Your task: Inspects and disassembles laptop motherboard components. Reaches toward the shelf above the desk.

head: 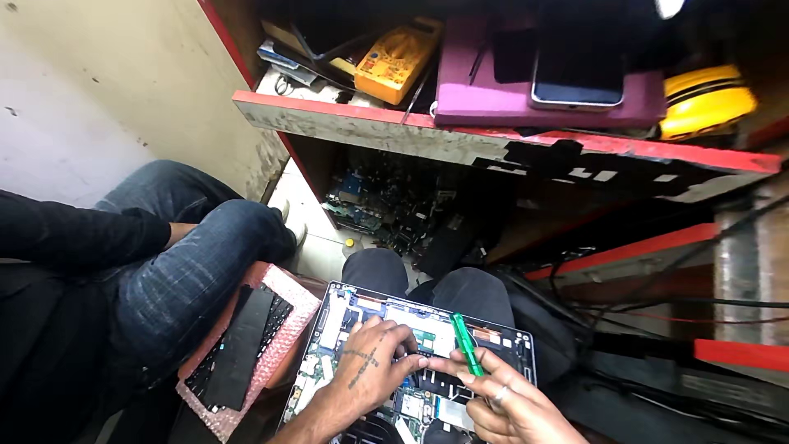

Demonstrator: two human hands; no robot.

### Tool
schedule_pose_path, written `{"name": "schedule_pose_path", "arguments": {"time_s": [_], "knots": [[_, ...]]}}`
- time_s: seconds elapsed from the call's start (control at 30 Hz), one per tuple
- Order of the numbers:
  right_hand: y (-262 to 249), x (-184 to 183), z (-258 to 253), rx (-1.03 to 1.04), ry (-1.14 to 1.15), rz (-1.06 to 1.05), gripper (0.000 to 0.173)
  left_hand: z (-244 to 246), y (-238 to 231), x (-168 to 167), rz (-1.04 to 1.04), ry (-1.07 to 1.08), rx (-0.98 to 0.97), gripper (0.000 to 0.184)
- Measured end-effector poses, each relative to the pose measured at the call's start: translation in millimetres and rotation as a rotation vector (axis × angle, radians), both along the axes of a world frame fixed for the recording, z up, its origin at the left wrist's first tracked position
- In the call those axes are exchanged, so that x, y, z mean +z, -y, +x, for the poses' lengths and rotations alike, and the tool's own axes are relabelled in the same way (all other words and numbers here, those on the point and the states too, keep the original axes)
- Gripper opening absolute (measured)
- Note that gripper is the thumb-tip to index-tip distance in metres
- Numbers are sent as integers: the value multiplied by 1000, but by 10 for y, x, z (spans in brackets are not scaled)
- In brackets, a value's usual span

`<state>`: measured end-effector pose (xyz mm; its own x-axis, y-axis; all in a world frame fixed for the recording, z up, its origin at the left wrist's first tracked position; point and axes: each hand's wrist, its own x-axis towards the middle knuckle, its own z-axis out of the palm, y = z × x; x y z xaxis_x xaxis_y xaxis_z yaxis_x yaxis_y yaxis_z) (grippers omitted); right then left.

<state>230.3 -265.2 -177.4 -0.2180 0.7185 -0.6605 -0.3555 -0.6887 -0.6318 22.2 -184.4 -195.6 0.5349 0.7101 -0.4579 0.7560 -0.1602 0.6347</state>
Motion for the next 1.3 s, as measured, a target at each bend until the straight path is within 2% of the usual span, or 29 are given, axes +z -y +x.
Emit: {"name": "schedule_pose_path", "arguments": {"time_s": [1.3], "knots": [[27,84,42,13,3,27,27,-12,-11,21,12,25,-41,36]]}}
